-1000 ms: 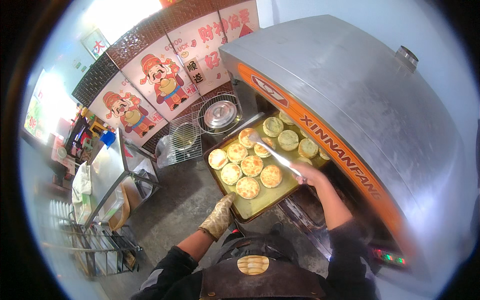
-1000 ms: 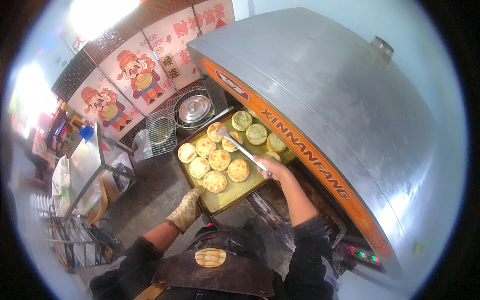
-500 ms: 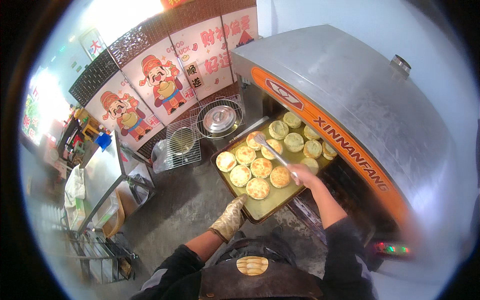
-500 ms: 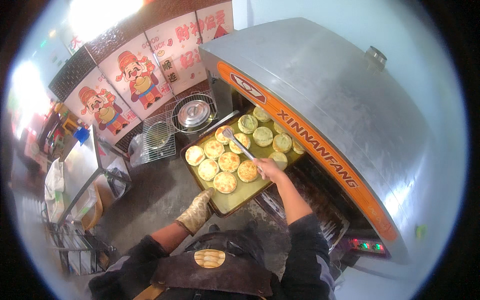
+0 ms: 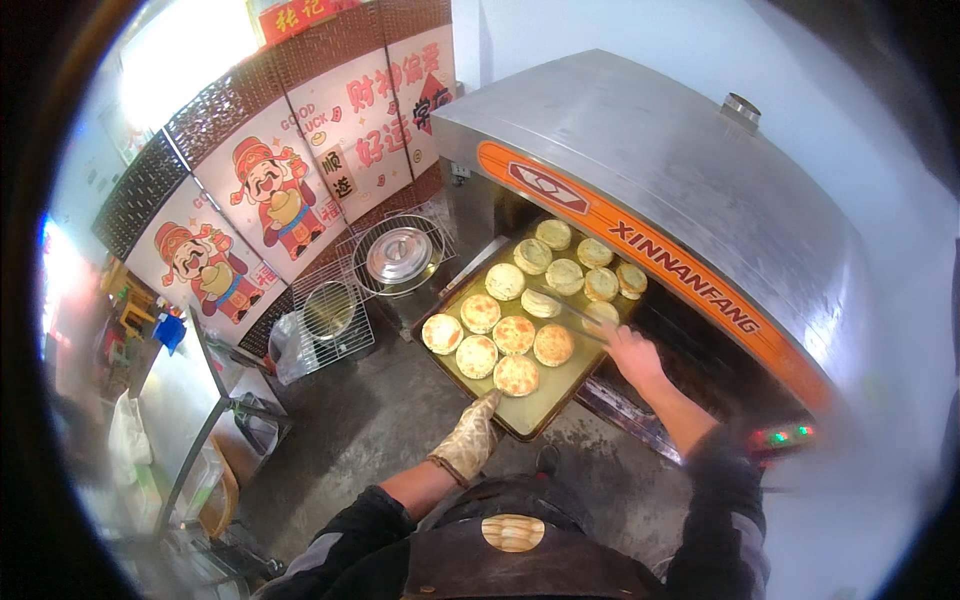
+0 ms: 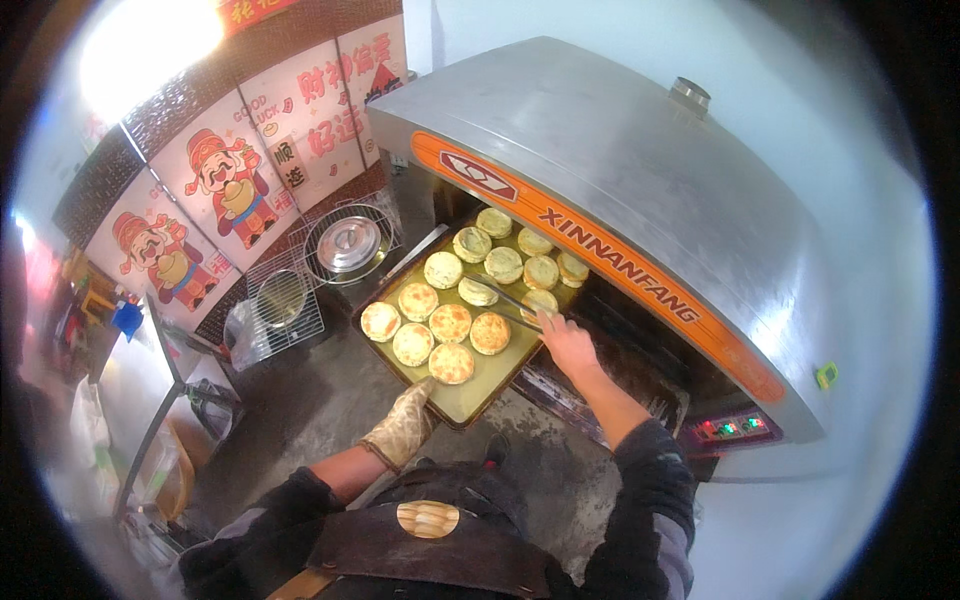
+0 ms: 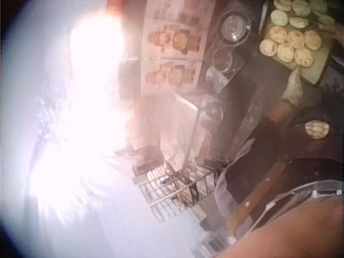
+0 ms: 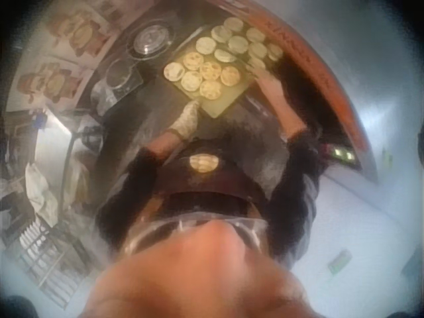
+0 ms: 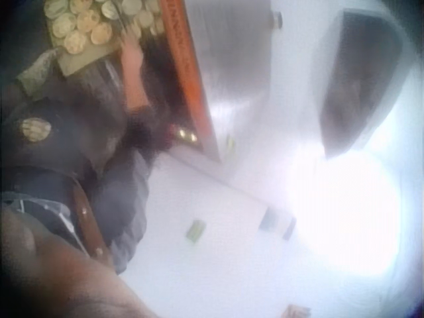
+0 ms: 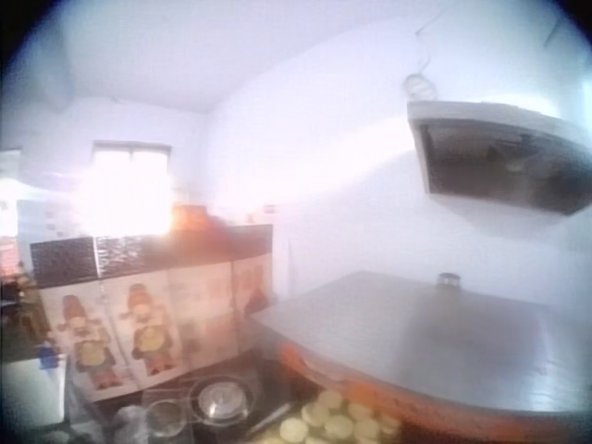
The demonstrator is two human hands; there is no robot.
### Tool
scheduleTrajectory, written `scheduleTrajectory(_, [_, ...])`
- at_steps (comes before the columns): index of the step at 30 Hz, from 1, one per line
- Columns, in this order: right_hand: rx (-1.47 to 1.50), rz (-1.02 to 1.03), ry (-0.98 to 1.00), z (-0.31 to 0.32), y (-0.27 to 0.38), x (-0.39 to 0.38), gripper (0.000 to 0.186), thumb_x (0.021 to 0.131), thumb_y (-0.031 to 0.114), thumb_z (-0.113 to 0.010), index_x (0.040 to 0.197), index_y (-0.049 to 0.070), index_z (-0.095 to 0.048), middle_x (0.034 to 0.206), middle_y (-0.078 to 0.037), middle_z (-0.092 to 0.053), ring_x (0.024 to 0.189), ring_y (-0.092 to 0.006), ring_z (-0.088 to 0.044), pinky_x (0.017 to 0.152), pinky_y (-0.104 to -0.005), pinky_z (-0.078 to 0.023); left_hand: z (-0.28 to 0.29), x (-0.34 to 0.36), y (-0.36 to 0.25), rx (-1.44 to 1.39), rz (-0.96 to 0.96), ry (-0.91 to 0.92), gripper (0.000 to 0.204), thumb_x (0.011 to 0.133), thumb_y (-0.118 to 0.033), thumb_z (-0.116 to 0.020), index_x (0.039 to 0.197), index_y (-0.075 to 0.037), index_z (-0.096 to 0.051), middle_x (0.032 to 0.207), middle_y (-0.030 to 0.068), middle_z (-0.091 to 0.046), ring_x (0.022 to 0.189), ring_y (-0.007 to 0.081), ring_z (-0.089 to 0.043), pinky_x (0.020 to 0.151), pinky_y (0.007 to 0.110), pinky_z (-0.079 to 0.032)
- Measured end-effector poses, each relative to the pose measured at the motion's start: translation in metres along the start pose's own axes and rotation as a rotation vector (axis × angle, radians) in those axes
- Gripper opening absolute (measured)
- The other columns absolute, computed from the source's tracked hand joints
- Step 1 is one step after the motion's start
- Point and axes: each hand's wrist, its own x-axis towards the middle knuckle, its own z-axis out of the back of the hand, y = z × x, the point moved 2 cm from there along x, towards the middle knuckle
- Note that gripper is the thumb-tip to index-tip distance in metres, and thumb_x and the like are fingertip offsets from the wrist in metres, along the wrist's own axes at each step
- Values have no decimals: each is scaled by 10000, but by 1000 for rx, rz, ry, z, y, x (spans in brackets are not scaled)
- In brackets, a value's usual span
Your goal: The person kneads and portions dough on a stainless steel countertop, then places trays of buns into a commercial oven, flips them with tongs, and removes the baked buns. The person also retrieves a bag of flour from a refrigerator and sprinkles it onto the work surface.
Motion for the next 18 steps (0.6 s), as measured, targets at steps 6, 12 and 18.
scheduleTrajectory(6, [145,-310,66,79,16,-119,588,1041,402,-765,1505,80,-603,1105,-175,-709,901,-328,-780,712,-442,-655,6,1,1,-25,8,22,505,1167,-155,-560,1606,65,-444,1623,232,-543,1460,369,-590,1245,534,-522])
scheduleTrajectory(12, [1414,-1123,480,83,71,-174,614,1051,570,-765,1318,20,-701,902,-118,-643,651,-156,-603,519,-326,-480,4,2,-1,-77,68,41,531,1151,-117,-580,1630,41,-415,1641,223,-525,1475,372,-577,1261,559,-507])
scheduleTrajectory(18, [2085,-1439,481,41,134,-163,514,1038,544,-798,1166,78,-626,923,-104,-587,578,-119,-482,488,-274,-408,8,6,0,-45,44,10,521,1144,-114,-592,1616,40,-435,1612,223,-557,1454,373,-599,1247,548,-523])
